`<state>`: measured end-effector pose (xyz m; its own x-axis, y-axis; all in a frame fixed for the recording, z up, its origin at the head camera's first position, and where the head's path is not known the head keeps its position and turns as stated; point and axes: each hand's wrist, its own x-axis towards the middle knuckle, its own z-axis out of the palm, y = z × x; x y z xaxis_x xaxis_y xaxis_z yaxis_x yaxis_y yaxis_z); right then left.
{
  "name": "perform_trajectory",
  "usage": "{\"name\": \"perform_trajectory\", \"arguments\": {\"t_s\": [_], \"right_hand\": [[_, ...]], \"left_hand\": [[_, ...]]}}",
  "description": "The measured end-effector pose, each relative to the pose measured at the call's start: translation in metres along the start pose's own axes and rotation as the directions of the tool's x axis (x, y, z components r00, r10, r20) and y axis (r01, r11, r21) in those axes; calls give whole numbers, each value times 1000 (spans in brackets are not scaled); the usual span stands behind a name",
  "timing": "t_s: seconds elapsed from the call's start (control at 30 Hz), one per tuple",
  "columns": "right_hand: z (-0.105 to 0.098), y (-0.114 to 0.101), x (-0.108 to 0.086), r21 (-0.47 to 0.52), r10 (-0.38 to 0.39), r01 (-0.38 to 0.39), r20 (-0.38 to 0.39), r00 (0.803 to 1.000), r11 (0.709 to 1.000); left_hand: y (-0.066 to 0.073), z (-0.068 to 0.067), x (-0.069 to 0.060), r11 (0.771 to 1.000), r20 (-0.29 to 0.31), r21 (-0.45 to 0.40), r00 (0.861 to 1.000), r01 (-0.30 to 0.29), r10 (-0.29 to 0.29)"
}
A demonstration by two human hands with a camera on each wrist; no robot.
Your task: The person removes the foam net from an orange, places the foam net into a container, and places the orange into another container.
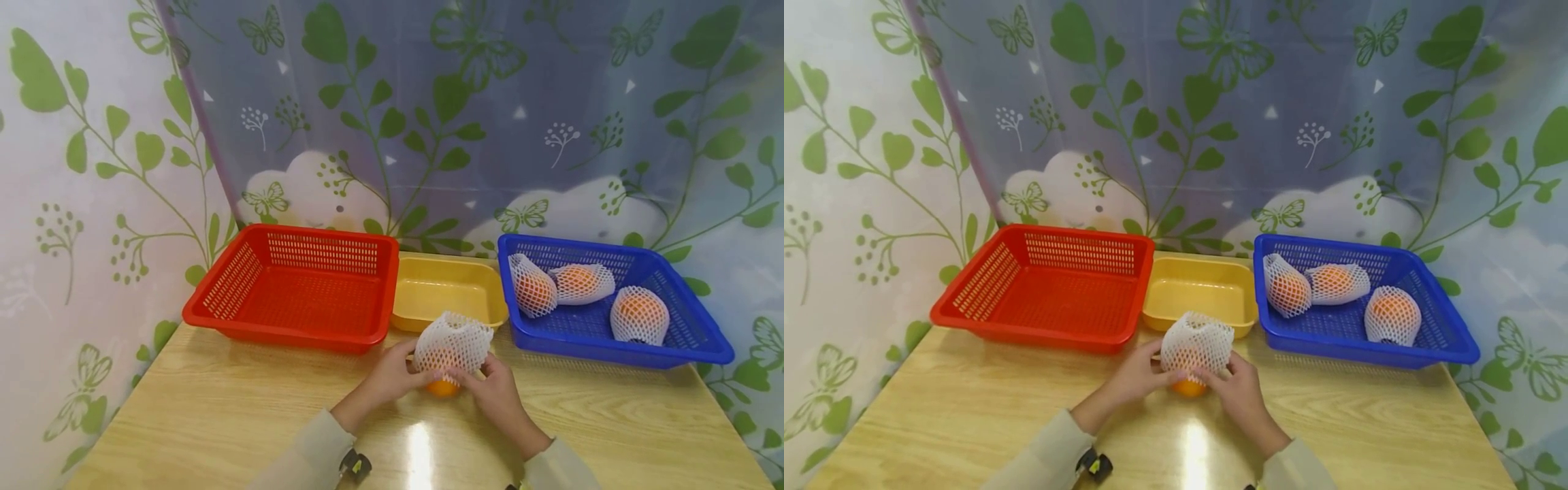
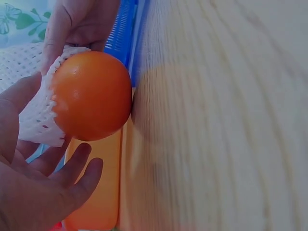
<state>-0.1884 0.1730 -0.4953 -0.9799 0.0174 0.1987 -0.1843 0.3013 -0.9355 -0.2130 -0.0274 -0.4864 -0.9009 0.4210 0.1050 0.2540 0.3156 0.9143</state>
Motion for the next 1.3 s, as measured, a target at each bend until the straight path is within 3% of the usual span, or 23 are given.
{"name": "perform_trajectory", "arguments": {"t_s": [0.3,0.47,0.63,1.0,1.13,1.3], "right_hand": [[0,5,1,18,-15,16,-56,998,1000],[0,6,2,50,-28,30,-37,999,998],[-2,4,3,52,-23,24,-15,1000,998],[-4,5,2,79,-88,89,-11,996,993],[-5,5,3,163,-114,121,-50,992,979],[-7,4,4,213,-165,196,-153,974,957]], "left_hand": [[1,2,1,1000,3,-15,1000,3,-3],[1,2,1,1000,-1,-29,1000,6,-6],[1,4,2,1000,-28,-3,999,19,-19],[2,11,8,996,-115,84,993,38,-28],[3,14,9,996,-129,92,992,18,-6],[5,14,9,993,-126,119,992,25,-10]]}}
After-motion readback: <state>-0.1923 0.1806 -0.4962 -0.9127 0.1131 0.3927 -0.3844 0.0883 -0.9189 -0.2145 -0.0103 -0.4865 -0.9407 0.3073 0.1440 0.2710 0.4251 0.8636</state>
